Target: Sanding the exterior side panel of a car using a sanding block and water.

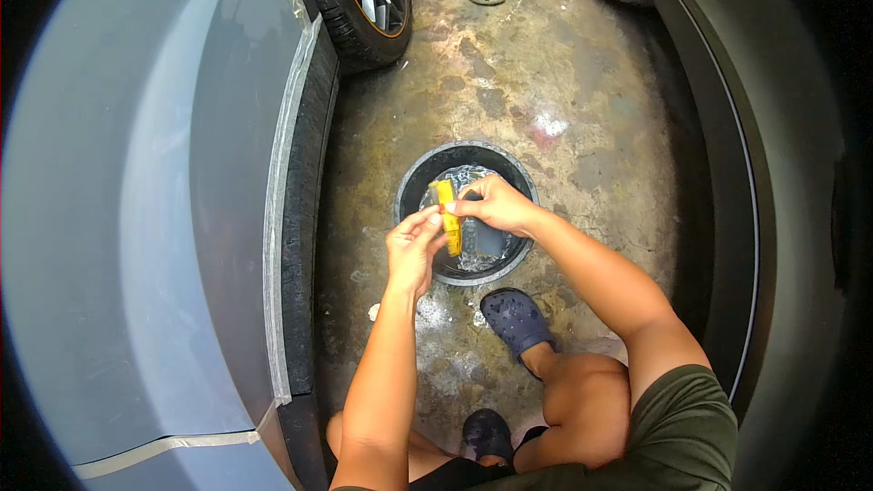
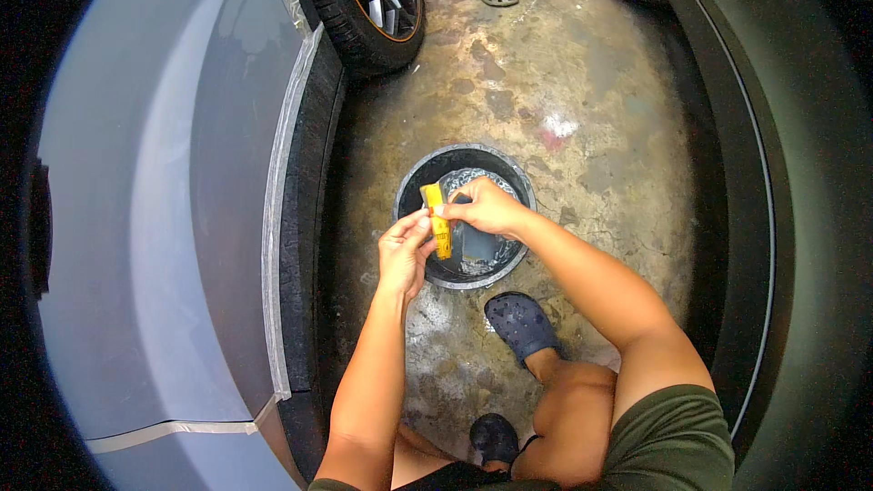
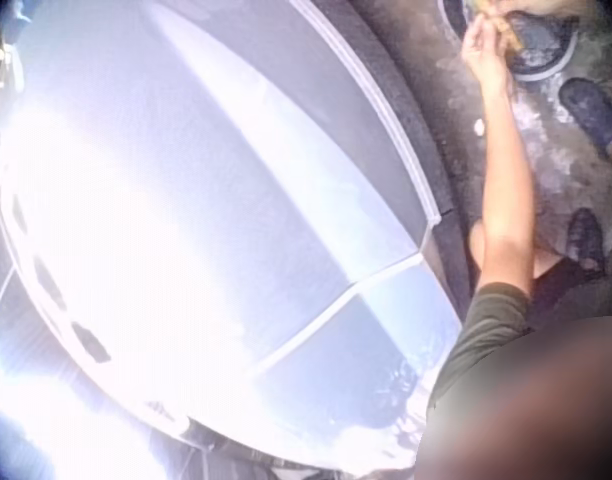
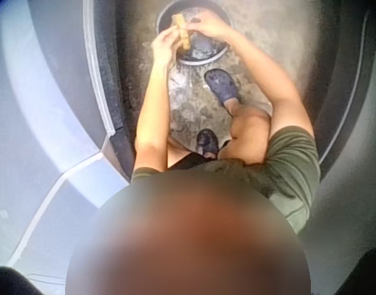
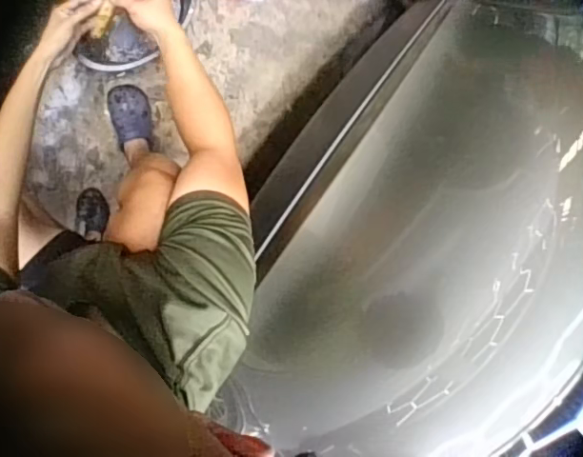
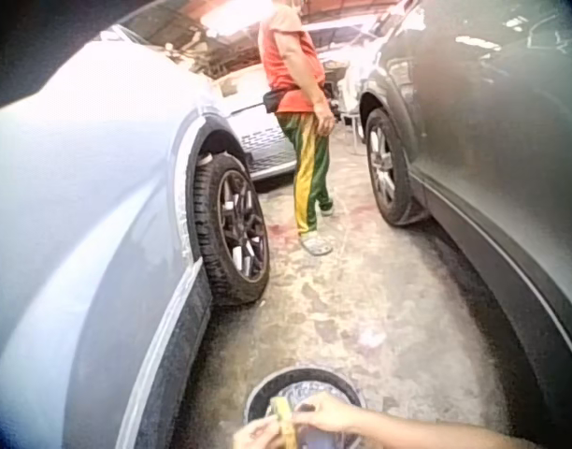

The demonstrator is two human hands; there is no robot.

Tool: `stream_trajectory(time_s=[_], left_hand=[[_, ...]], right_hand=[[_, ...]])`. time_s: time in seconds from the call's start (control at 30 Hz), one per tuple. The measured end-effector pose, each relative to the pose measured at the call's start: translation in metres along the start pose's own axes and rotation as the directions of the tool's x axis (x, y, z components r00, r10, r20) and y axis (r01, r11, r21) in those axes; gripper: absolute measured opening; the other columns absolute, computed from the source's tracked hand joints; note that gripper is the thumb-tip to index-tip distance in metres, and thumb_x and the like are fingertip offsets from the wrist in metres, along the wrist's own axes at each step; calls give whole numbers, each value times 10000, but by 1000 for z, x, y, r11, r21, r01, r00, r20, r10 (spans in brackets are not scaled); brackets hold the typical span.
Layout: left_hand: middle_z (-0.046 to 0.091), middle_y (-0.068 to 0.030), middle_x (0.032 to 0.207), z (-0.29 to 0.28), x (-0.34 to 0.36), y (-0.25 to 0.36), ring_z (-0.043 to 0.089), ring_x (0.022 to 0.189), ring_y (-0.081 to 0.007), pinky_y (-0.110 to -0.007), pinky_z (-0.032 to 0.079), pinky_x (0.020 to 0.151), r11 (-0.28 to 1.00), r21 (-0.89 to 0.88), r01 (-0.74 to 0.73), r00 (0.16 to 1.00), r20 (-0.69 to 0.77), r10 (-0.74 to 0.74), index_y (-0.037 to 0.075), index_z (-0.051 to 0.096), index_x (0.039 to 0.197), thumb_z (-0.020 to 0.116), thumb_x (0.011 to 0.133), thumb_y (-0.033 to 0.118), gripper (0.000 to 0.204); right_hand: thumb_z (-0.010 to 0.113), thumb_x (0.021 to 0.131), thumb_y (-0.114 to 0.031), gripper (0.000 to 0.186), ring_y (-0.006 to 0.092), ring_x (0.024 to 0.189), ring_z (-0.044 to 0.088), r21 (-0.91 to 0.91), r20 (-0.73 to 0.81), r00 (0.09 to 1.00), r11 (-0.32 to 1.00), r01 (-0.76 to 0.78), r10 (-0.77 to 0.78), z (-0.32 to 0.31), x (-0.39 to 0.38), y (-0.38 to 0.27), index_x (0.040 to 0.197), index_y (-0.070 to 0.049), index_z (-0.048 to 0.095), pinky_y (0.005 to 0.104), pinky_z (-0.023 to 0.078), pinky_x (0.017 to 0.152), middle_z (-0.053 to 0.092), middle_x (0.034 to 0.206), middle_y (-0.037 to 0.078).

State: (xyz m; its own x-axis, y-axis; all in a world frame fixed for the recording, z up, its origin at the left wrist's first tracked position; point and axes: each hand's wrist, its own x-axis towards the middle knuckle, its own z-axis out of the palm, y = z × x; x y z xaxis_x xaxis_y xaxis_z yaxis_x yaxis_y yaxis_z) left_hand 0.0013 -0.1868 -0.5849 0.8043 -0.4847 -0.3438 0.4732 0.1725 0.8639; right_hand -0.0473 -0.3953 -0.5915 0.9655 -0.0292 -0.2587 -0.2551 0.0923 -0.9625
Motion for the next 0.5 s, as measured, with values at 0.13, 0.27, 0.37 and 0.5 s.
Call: stream_trajectory(time_s=[0.13,0.27,0.37,0.5], left_hand=[[774,-128,1104,-12,-3,7,765,1079,-249,-411,654,942,999,5,-46,993,-104,47,-8,700,1223,745,1041,143,241],[780,-143,1162,15,-12,8,761,1067,-209,-366,641,925,957,269,-105,994,33,100,-27,731,1168,776,1026,165,243],[778,-125,1174,26,-11,5,733,1094,-165,-324,577,978,925,350,-150,988,14,155,-37,762,1070,816,975,71,153],[756,-32,1049,7,-1,6,694,928,-112,-287,571,843,991,111,-80,987,-131,95,55,731,1002,701,1033,114,73]], right_hand=[[844,969,-303,287,84,799,670,108,51,999,994,-13,7,-18,-5,-9,965,-16,849,288,529,784,790,850,30],[829,990,-288,289,86,781,665,-100,12,997,992,82,-81,-17,-8,-13,954,-2,846,279,531,756,787,832,32],[812,1003,-271,279,84,752,645,-99,26,994,989,108,-106,-16,-4,-12,946,0,843,291,530,737,767,796,19],[786,1023,-276,287,67,689,588,-70,43,996,995,76,-74,-27,-5,-13,938,-8,842,280,491,667,722,753,-14]])
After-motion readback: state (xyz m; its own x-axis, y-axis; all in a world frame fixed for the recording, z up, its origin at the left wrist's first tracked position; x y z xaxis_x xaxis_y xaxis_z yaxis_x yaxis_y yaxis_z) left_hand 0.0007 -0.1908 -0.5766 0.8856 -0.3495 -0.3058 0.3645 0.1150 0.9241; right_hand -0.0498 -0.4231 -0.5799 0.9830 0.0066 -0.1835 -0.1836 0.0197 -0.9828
